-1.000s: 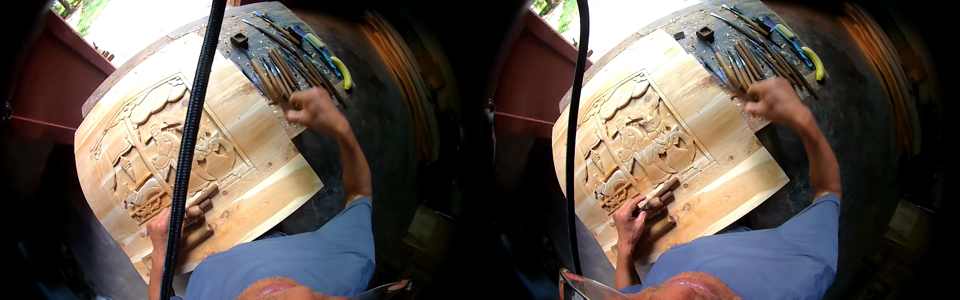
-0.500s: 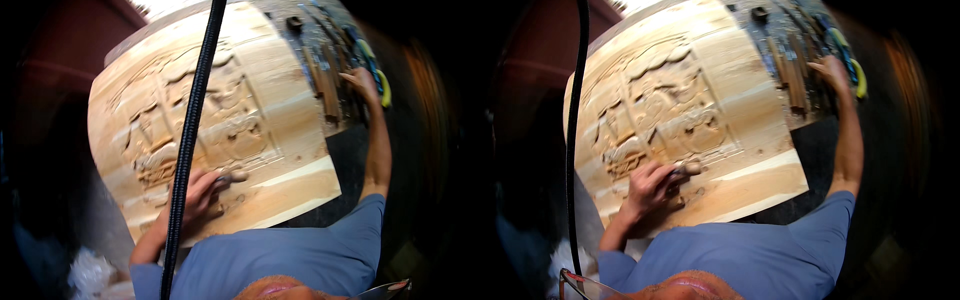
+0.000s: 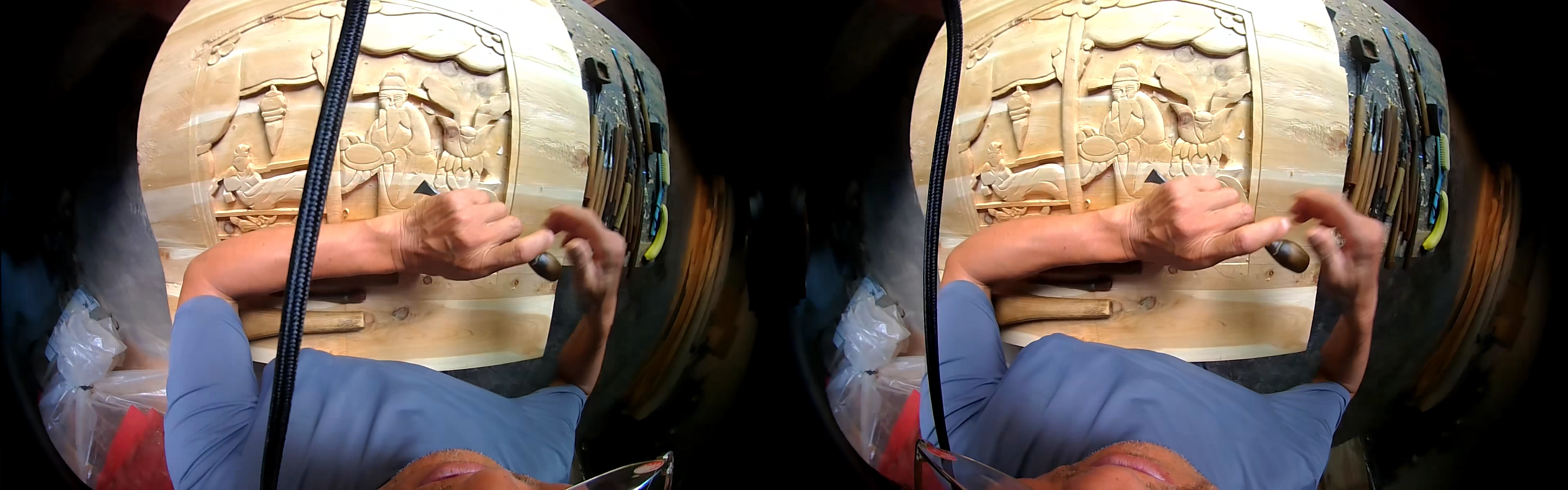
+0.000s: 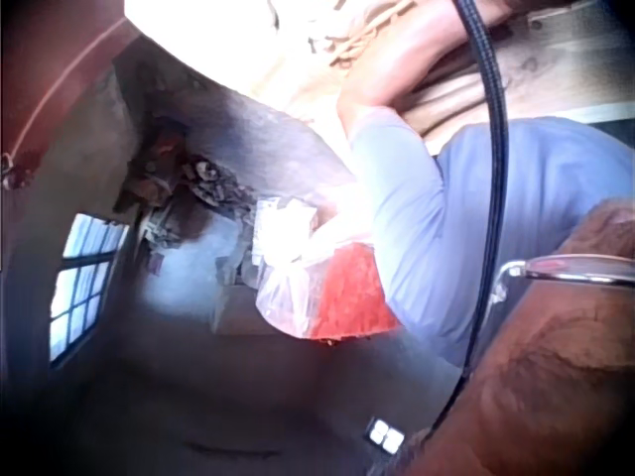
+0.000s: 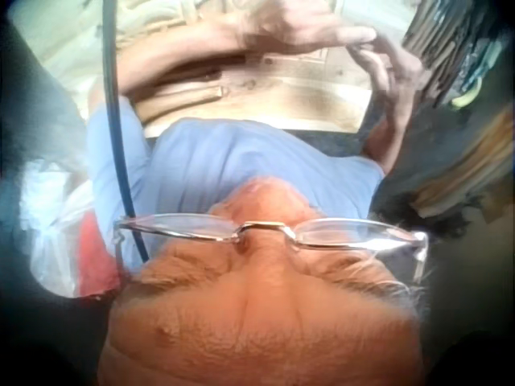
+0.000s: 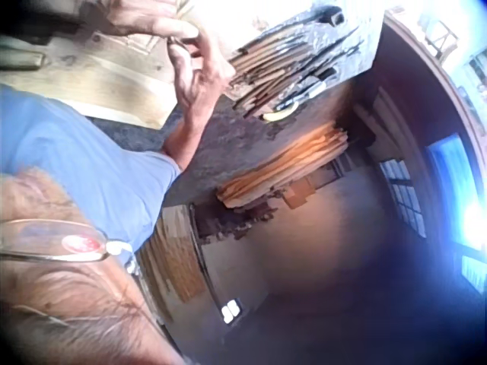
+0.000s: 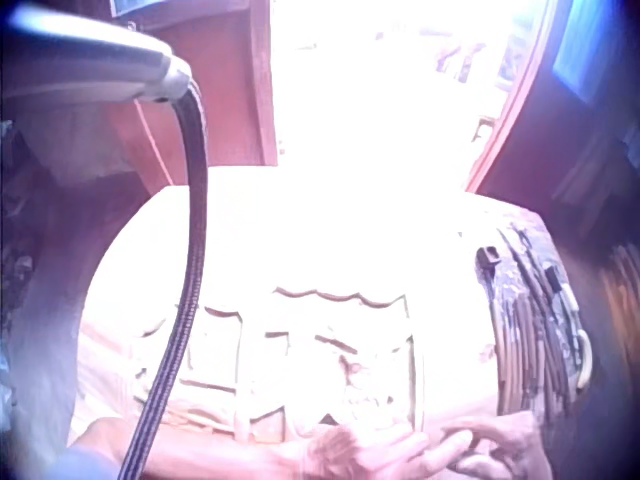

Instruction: The person carves a wooden relief by hand, using a chisel to carefully remove shavings and shape the details of figures and scenery. They apply steady pressure to the tool while stabilizing the workpiece with their other hand.

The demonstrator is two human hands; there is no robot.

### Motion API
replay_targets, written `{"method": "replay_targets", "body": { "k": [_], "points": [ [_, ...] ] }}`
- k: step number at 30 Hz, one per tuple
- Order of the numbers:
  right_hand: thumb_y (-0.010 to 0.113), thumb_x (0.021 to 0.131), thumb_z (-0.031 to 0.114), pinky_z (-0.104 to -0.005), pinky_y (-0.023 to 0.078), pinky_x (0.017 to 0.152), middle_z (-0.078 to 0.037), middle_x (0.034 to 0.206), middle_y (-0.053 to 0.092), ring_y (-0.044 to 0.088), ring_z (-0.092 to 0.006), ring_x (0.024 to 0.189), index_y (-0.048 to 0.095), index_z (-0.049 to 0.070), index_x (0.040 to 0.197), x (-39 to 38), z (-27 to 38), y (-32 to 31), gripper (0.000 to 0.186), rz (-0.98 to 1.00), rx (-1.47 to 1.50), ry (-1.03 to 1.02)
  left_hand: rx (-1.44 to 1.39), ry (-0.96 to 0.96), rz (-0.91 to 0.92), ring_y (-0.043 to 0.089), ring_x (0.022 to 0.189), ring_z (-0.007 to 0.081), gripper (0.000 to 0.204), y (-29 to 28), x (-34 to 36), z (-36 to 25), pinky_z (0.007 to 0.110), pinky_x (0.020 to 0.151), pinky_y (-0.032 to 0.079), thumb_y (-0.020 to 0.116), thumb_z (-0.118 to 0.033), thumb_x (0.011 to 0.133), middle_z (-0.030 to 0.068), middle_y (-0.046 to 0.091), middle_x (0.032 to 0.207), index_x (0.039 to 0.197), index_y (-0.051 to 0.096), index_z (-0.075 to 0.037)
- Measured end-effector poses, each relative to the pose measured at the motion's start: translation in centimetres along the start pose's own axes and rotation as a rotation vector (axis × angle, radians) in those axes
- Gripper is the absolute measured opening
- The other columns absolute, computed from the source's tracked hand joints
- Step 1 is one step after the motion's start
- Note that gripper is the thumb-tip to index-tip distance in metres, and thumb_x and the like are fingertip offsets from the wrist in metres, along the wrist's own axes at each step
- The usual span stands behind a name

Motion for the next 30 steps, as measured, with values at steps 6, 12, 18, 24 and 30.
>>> {"method": "replay_targets", "body": {
  "k": [6, 12, 18, 24, 30],
  "points": [
    [0.099, 0.08, 0.01, -0.0361, 0.052, 0.059, -0.012, 0.072, 0.069, 0.068, -0.0261, 0.061, 0.077, 0.001, 0.094, 1.0, 1.5, 3.9, 0.027, 0.15, -0.197, -0.073, -0.02, -0.136, -0.002, 0.057, 0.061, 0.0159, 0.077, 0.7, -0.6, 1.5, 0.033, 0.053, 0.046, 0.074, -0.017, 0.094, -0.0005, 0.058, 0.077, 0.166, 0.051, -0.005],
    [0.09, 0.08, -0.005, -0.0345, 0.051, 0.058, -0.011, 0.074, 0.071, 0.068, -0.0224, 0.061, 0.082, 0.001, 0.101, 2.4, 2.3, 3.1, 0.024, 0.116, -0.204, -0.124, -0.082, -0.196, -0.093, 0.06, 0.062, 0.0163, 0.076, 0.7, -0.2, 1.9, 0.033, 0.054, 0.05, 0.073, -0.013, 0.095, 0.007, 0.065, 0.099, 0.167, 0.051, -0.005],
    [0.086, 0.076, -0.006, -0.0362, 0.052, 0.061, -0.011, 0.077, 0.073, 0.071, -0.0284, 0.065, 0.083, 0.002, 0.098, 3.5, 2.9, 3.2, 0.024, 0.187, -0.234, -0.223, 0.0, -0.188, -0.109, 0.059, 0.062, 0.0144, 0.075, 0.8, -0.2, 2.0, 0.031, 0.051, 0.049, 0.073, -0.013, 0.094, 0.0026, 0.057, 0.086, 0.166, 0.053, -0.006],
    [0.086, 0.074, -0.006, -0.0361, 0.052, 0.061, -0.01, 0.074, 0.072, 0.071, -0.0279, 0.064, 0.082, 0.001, 0.093, 3.4, 2.8, 3.0, 0.021, 0.192, -0.234, -0.227, 0.017, -0.181, -0.096, 0.058, 0.061, 0.0133, 0.071, 0.9, -0.2, 1.9, 0.031, 0.05, 0.049, 0.073, -0.013, 0.093, 0.0, 0.052, 0.079, 0.162, 0.057, -0.006],
    [0.089, 0.074, -0.004, -0.0359, 0.053, 0.062, -0.01, 0.074, 0.072, 0.071, -0.0279, 0.064, 0.082, 0.0, 0.094, 3.5, 2.7, 3.0, 0.022, 0.185, -0.244, -0.216, 0.016, -0.197, -0.106, 0.059, 0.058, 0.0128, 0.067, 0.9, -0.2, 2.1, 0.03, 0.048, 0.051, 0.074, -0.014, 0.093, -0.0008, 0.052, 0.078, 0.159, 0.061, -0.007]
  ]
}}
Point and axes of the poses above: each hand's wrist, its own x-axis towards the middle knuckle, its own y-axis out of the palm, z = x × y, the point moved 6 cm from there along x, towards the middle knuckle
